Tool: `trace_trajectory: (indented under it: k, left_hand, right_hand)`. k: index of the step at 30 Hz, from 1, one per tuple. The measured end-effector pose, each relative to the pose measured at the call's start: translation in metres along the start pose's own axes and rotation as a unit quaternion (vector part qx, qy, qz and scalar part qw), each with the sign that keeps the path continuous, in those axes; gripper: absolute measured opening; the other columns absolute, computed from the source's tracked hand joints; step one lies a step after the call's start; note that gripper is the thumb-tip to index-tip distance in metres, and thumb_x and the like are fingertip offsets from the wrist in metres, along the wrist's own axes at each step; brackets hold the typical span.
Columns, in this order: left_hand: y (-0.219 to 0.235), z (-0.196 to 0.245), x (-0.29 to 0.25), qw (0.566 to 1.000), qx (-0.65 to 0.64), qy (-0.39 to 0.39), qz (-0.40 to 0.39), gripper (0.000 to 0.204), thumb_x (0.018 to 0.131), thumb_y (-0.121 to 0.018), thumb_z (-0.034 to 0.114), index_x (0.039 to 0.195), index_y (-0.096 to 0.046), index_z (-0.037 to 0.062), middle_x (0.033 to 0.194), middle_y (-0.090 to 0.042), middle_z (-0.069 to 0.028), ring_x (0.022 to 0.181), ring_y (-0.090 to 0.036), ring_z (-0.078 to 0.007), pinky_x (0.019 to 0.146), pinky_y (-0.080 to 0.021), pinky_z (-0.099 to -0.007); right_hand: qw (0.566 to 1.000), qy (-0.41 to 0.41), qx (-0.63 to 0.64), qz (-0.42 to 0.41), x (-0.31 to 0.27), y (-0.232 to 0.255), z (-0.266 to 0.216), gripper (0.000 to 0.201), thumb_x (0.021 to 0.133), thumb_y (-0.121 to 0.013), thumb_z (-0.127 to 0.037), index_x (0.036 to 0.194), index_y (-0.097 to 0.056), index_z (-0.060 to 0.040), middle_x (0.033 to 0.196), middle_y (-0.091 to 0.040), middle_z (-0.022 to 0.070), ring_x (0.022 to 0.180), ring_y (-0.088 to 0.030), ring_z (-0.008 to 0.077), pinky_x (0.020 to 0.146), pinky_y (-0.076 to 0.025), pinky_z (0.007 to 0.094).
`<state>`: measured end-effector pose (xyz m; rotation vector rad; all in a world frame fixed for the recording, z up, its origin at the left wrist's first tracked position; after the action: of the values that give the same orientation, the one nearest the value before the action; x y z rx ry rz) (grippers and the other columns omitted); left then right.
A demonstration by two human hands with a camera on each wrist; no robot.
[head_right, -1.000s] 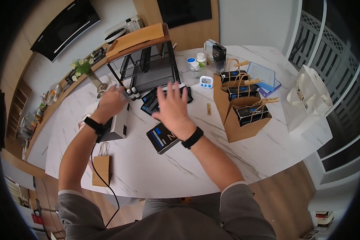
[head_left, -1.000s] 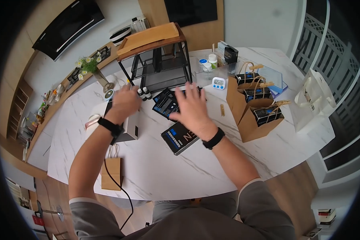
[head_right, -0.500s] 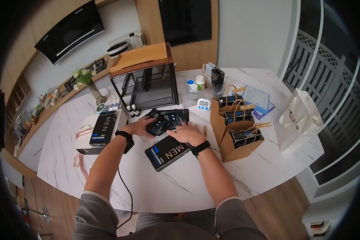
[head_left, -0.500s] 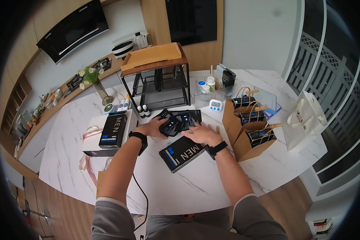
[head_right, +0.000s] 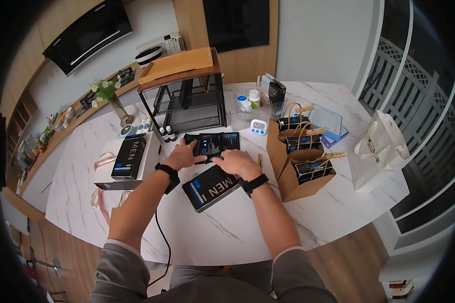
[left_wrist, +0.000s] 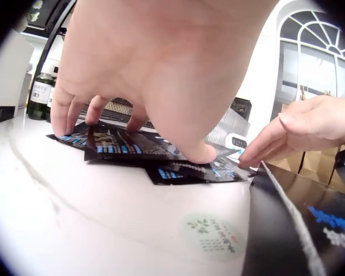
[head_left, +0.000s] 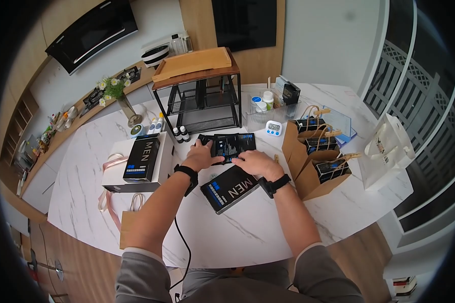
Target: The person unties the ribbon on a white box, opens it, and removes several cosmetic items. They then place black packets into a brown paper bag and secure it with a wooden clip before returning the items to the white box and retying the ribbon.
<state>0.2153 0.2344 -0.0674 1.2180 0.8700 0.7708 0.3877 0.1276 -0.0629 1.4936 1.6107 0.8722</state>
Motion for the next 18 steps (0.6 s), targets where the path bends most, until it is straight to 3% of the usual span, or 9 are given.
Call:
trace_trajectory:
  k: [2,4,7,8,11,13,15,17,18]
  left_hand:
    - [0.002,0.002,-0.004,1.0,0.003,0.01,0.015,0.106,0.084,-0.071,0.078,0.163,-0.042,0.0141,0.15,-0.047,-0.0306,0.132,-0.055,-0.0508,0.112,-0.047,-0.0555]
    - [0.01,0.002,-0.008,0.995,0.044,-0.003,0.094,0.107,0.084,-0.073,0.076,0.161,-0.043,0.0078,0.147,-0.05,-0.0312,0.132,-0.057,-0.0484,0.111,-0.048,-0.0539]
    - [0.026,0.019,-0.052,0.998,-0.037,-0.049,0.016,0.109,0.083,-0.076,0.074,0.155,-0.045,-0.0007,0.144,-0.052,-0.0326,0.136,-0.055,-0.0467,0.111,-0.049,-0.0519]
    - [0.029,0.031,-0.077,0.996,-0.052,-0.069,-0.014,0.115,0.08,-0.078,0.074,0.153,-0.043,-0.0072,0.14,-0.055,-0.0319,0.137,-0.054,-0.0465,0.111,-0.05,-0.05]
    - [-0.002,0.048,-0.128,0.991,0.02,-0.096,-0.088,0.137,0.071,-0.085,0.074,0.156,-0.027,-0.0157,0.138,-0.052,-0.0334,0.132,-0.054,-0.0479,0.111,-0.049,-0.0488]
    - [-0.021,0.049,-0.143,0.992,0.013,-0.083,-0.088,0.138,0.07,-0.087,0.069,0.157,-0.024,-0.0164,0.139,-0.051,-0.0337,0.133,-0.053,-0.0476,0.112,-0.049,-0.0476]
    - [-0.029,0.043,-0.149,0.994,0.007,-0.07,-0.086,0.139,0.069,-0.09,0.064,0.158,-0.021,-0.0171,0.14,-0.049,-0.034,0.133,-0.052,-0.0474,0.113,-0.048,-0.0464]
    - [-0.019,0.034,-0.152,0.996,-0.03,-0.065,-0.059,0.134,0.069,-0.091,0.052,0.159,-0.02,-0.016,0.141,-0.048,-0.0326,0.134,-0.049,-0.0451,0.113,-0.047,-0.0439]
    - [-0.009,0.027,-0.155,0.996,-0.053,-0.064,-0.026,0.132,0.066,-0.093,0.045,0.158,-0.021,-0.0155,0.141,-0.047,-0.0317,0.135,-0.048,-0.0439,0.115,-0.046,-0.0426]
  right_hand:
    - [0.999,-0.009,-0.013,0.033,-0.009,0.012,-0.006,0.051,0.102,-0.058,-0.049,0.112,-0.078,-0.003,0.113,-0.077,0.0224,0.109,-0.073,0.0398,0.097,-0.056,0.0495]
    - [0.995,-0.052,-0.048,0.065,-0.021,0.03,-0.013,0.038,0.099,-0.067,-0.037,0.105,-0.078,-0.0016,0.109,-0.077,0.0231,0.105,-0.075,0.0404,0.093,-0.058,0.0512]
    - [0.995,-0.037,-0.073,0.05,-0.021,0.023,-0.02,0.028,0.094,-0.072,-0.028,0.103,-0.079,-0.0019,0.104,-0.077,0.0233,0.1,-0.076,0.0405,0.089,-0.06,0.0503]
    - [0.997,-0.022,-0.054,0.045,-0.021,0.018,-0.022,0.028,0.093,-0.073,-0.024,0.099,-0.076,0.0032,0.101,-0.075,0.0282,0.098,-0.074,0.0441,0.089,-0.059,0.0512]
    - [0.997,-0.001,-0.08,0.023,-0.012,-0.008,-0.027,0.027,0.093,-0.073,-0.024,0.096,-0.077,0.0032,0.1,-0.075,0.0284,0.098,-0.074,0.0444,0.09,-0.06,0.0508]
    - [0.997,0.003,-0.076,0.012,-0.014,-0.013,-0.033,0.027,0.093,-0.073,-0.022,0.098,-0.076,0.0036,0.101,-0.075,0.0286,0.099,-0.074,0.0446,0.091,-0.06,0.0502]
    - [0.997,0.019,-0.072,0.036,-0.018,-0.007,-0.043,0.022,0.085,-0.066,-0.011,0.099,-0.079,0.0,0.102,-0.076,0.0265,0.1,-0.075,0.0427,0.091,-0.061,0.0499]
    - [0.997,0.033,-0.061,0.036,-0.016,-0.002,-0.044,0.021,0.088,-0.065,-0.012,0.1,-0.078,0.0003,0.102,-0.076,0.0274,0.1,-0.074,0.0442,0.091,-0.06,0.0506]
    - [0.996,0.036,-0.01,0.082,-0.014,0.007,-0.044,0.02,0.09,-0.065,-0.012,0.1,-0.077,0.0006,0.103,-0.075,0.0274,0.099,-0.074,0.0447,0.09,-0.06,0.0508]
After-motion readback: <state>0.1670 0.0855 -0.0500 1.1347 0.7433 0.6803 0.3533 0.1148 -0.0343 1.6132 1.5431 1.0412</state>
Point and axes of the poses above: each hand's wrist, its own x-axis towards the middle knuckle, its own y-axis out of the back of the hand, z = x × y, the point moved 7 cm from there along x, towards the middle knuckle
